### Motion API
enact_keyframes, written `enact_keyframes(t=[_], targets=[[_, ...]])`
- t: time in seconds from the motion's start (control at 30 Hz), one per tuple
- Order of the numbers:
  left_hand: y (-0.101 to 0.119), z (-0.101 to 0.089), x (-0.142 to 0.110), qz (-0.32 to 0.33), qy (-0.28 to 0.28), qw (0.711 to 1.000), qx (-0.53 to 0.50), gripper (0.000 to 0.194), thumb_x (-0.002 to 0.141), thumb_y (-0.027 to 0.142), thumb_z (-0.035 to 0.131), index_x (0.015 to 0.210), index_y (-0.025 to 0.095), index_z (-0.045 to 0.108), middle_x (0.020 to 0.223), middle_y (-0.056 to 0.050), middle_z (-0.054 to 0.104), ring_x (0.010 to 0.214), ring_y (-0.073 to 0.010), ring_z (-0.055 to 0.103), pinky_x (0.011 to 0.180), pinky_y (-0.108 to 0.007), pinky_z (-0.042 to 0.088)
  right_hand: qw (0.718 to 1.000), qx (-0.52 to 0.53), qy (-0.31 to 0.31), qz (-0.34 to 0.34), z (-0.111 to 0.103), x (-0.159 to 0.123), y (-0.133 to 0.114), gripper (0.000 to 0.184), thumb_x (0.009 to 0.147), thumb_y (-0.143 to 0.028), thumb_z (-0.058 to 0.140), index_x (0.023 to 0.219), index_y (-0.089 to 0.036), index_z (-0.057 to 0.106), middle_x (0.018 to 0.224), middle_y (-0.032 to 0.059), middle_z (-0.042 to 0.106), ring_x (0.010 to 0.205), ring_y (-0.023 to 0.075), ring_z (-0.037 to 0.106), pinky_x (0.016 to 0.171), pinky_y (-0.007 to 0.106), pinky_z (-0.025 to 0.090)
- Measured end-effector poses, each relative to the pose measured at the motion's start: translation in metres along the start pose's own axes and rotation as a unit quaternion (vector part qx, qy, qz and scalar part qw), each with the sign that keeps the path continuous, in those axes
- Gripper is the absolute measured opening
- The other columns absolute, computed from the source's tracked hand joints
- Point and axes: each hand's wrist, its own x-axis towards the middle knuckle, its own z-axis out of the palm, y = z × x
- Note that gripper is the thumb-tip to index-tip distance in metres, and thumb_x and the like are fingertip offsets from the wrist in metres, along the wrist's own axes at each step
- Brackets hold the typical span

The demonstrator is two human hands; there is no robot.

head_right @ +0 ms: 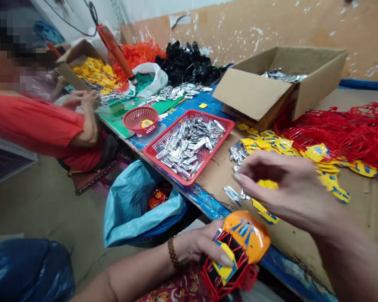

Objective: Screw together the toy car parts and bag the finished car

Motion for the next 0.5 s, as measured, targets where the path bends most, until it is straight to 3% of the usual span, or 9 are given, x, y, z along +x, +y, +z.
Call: enact_keyframes(t=[0.07, 0.17, 0.2, 0.23, 0.33, 0.5], targets=[[0.005, -0.003, -0.012, 0.015, 0.003, 1.0, 0.002, 0.068, 0.051, 0.019, 0.085, 0.117, 0.014, 0.069, 0.099, -0.009, 0.074, 0.073, -0.0142, 0.065, 0.069, -0.024, 0.052, 0.996, -0.001, -0.076, -0.038, 0.024, 0.035, 0.006, 0.019, 0.087, -0.031, 0.06, 0.073, -0.018, 0.063, 0.061, 0.0014, 0.06, 0.052, 0.0102, 0.053, 0.049, 0.024, 0.043], [0.012, -0.009, -0.028, 0.043, 0.044, 0.998, -0.011, 0.075, 0.051, 0.018, 0.085, 0.123, 0.017, 0.065, 0.105, -0.009, 0.072, 0.08, -0.0169, 0.066, 0.073, -0.025, 0.052, 0.976, -0.136, -0.167, -0.022, 0.065, 0.084, 0.013, 0.012, 0.085, -0.016, 0.055, 0.084, -0.016, 0.067, 0.071, 0.0019, 0.065, 0.062, 0.0109, 0.056, 0.059, 0.025, 0.041], [0.014, -0.011, -0.033, 0.046, 0.058, 0.997, -0.016, 0.076, 0.05, 0.017, 0.086, 0.123, 0.017, 0.065, 0.106, -0.009, 0.072, 0.082, -0.0179, 0.066, 0.074, -0.026, 0.052, 0.965, -0.171, -0.197, -0.02, 0.078, 0.096, 0.013, 0.014, 0.081, -0.012, 0.058, 0.088, -0.016, 0.069, 0.076, 0.0027, 0.067, 0.069, 0.013, 0.059, 0.061, 0.025, 0.04], [0.016, -0.012, -0.037, 0.048, 0.071, 0.996, -0.02, 0.077, 0.049, 0.017, 0.085, 0.123, 0.017, 0.065, 0.106, -0.009, 0.072, 0.083, -0.0185, 0.066, 0.075, -0.026, 0.052, 0.926, -0.273, -0.262, -0.013, 0.09, 0.107, 0.013, 0.02, 0.081, -0.013, 0.058, 0.096, -0.019, 0.069, 0.083, 0.0032, 0.069, 0.076, 0.0155, 0.061, 0.062, 0.026, 0.039], [0.022, -0.015, -0.047, 0.05, 0.086, 0.995, -0.025, 0.072, 0.048, 0.017, 0.085, 0.118, 0.016, 0.067, 0.099, -0.007, 0.072, 0.082, -0.0179, 0.064, 0.076, -0.026, 0.051, 0.878, -0.334, -0.343, -0.018, 0.12, 0.126, 0.015, 0.025, 0.072, -0.014, 0.067, 0.097, -0.02, 0.071, 0.086, 0.0053, 0.07, 0.079, 0.0199, 0.063, 0.057, 0.026, 0.032], [0.029, -0.013, -0.051, 0.063, 0.11, 0.991, -0.03, 0.072, 0.047, 0.017, 0.085, 0.116, 0.016, 0.066, 0.095, -0.007, 0.072, 0.081, -0.0192, 0.064, 0.073, -0.026, 0.049, 0.862, -0.343, -0.371, -0.038, 0.142, 0.133, 0.025, 0.017, 0.067, -0.013, 0.07, 0.084, -0.016, 0.069, 0.085, 0.008, 0.07, 0.077, 0.019, 0.062, 0.058, 0.026, 0.031]])
